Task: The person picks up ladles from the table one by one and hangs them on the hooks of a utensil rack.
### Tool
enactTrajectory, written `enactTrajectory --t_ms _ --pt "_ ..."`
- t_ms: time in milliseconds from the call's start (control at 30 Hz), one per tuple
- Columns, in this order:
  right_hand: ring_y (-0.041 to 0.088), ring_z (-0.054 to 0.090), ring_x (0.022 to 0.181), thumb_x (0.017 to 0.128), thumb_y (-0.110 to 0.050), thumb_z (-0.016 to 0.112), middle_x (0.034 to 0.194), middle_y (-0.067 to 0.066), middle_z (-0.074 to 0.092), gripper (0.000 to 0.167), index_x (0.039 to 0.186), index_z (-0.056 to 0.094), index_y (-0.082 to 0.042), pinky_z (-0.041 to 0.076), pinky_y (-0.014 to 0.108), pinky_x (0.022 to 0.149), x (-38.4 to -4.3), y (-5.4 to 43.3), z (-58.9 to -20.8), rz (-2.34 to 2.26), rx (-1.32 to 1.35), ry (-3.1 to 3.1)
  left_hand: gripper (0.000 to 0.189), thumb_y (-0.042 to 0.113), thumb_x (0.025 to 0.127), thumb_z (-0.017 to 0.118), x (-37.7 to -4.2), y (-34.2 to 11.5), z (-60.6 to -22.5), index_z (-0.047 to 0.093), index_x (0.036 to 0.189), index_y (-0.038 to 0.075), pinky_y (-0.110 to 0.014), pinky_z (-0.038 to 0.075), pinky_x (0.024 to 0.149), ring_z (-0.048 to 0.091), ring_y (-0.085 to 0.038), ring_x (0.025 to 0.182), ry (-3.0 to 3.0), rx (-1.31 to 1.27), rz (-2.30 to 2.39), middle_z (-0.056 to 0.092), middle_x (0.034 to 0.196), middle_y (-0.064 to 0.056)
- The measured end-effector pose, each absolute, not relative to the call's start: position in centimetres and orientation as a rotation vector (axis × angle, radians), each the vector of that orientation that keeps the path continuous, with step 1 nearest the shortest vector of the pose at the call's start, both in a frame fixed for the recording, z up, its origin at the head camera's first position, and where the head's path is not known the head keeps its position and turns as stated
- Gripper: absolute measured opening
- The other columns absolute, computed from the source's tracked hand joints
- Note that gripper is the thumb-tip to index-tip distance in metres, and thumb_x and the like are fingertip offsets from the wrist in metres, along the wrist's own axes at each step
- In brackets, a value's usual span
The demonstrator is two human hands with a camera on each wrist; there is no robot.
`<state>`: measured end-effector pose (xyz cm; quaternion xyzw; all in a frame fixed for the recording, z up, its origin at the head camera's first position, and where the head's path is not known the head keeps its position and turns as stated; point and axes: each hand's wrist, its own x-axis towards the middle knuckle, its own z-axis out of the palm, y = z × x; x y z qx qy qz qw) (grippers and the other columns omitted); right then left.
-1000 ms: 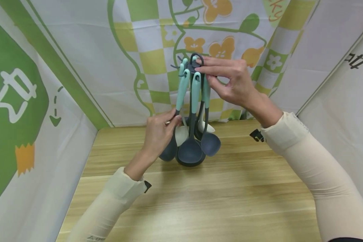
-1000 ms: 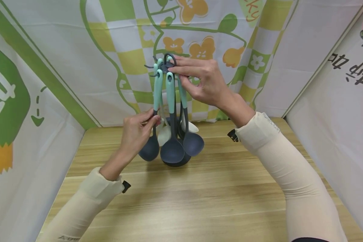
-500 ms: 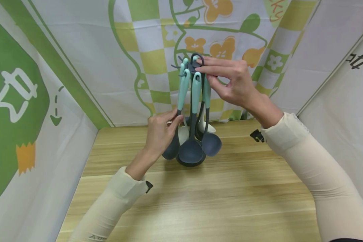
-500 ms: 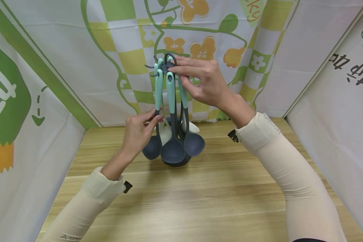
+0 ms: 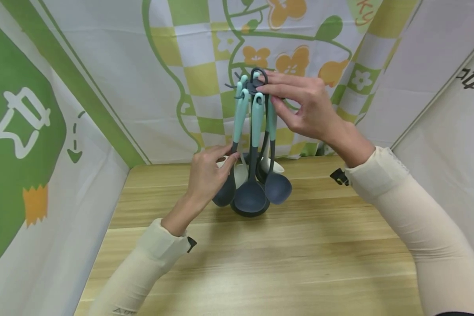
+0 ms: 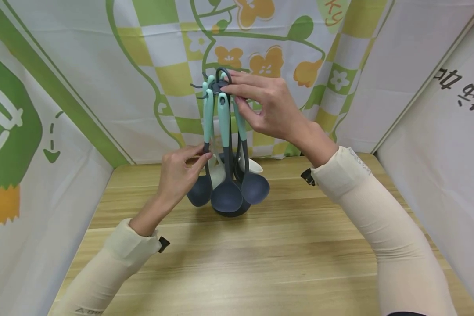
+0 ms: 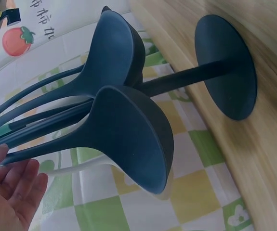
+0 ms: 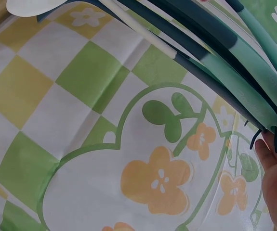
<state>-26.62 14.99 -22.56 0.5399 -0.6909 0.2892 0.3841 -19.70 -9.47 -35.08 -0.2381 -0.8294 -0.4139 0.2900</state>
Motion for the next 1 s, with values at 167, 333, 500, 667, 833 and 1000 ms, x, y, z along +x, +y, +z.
enactTrajectory --t_ms 167,333,500,667,833,1000 --pt "0.039 0.07 0.123 0.097 0.001 0.065 0.127 0.022 0.074 0.026 0.119 0.078 0.003 0.054 0.04 0.111 -26.5 15.1 -22.7 0.692 1.365 -1.776 0.027 0.019 0.095 0.081 -19.4 -10.0 -35.0 0.081 0.117 0.003 -0.046 0.064 0.075 0.079 -0.029 0.091 -2.252 -0.602 -0.967 0.081 0.1 -0.011" --pt "0.04 0.067 0.127 0.097 -0.001 0.065 0.132 0.023 0.071 0.032 0.127 0.073 0.003 0.045 0.043 0.12 -26.2 15.2 -22.6 0.674 1.363 -1.796 0.03 0.021 0.095 0.081 -19.0 -10.9 -34.7 0.08 0.121 0.006 -0.044 0.061 0.069 0.078 -0.028 0.095 -2.299 -0.577 -0.871 0.081 0.11 -0.01" --pt "0.039 0.066 0.128 0.095 -0.005 0.067 0.133 0.021 0.071 0.036 0.13 0.07 0.003 0.046 0.046 0.119 -25.6 15.9 -22.8 0.687 1.298 -1.758 0.031 0.024 0.098 0.078 -18.6 -12.2 -34.5 0.078 0.125 0.008 -0.045 0.061 0.064 0.077 -0.032 0.106 -2.375 -0.558 -0.789 0.077 0.124 -0.011" --pt "0.042 0.068 0.124 0.09 -0.012 0.069 0.129 0.021 0.073 0.039 0.126 0.072 0.003 0.05 0.049 0.114 -25.5 17.5 -23.4 0.687 1.173 -1.732 0.041 0.032 0.102 0.073 -18.5 -14.1 -34.8 0.072 0.135 0.007 -0.053 0.061 0.09 0.069 -0.037 0.123 -2.497 -0.52 -0.731 0.071 0.136 -0.015" --pt "0.045 0.066 0.125 0.093 -0.023 0.065 0.133 0.023 0.071 0.046 0.132 0.069 0.001 0.053 0.056 0.109 -25.4 19.8 -24.5 0.63 1.095 -1.846 0.051 0.037 0.104 0.069 -18.4 -16.3 -35.5 0.065 0.143 0.005 -0.059 0.053 0.106 0.061 -0.04 0.133 -2.609 -0.474 -0.684 0.064 0.146 -0.019" --pt "0.047 0.058 0.135 0.1 -0.041 0.056 0.14 0.026 0.065 0.061 0.145 0.06 -0.001 0.05 0.067 0.107 -25.1 22.5 -26.2 0.491 0.976 -2.079 0.06 0.041 0.104 0.067 -18.2 -18.0 -35.9 0.058 0.149 0.003 -0.063 0.049 0.109 0.054 -0.043 0.14 -2.696 -0.435 -0.588 0.057 0.152 -0.021"
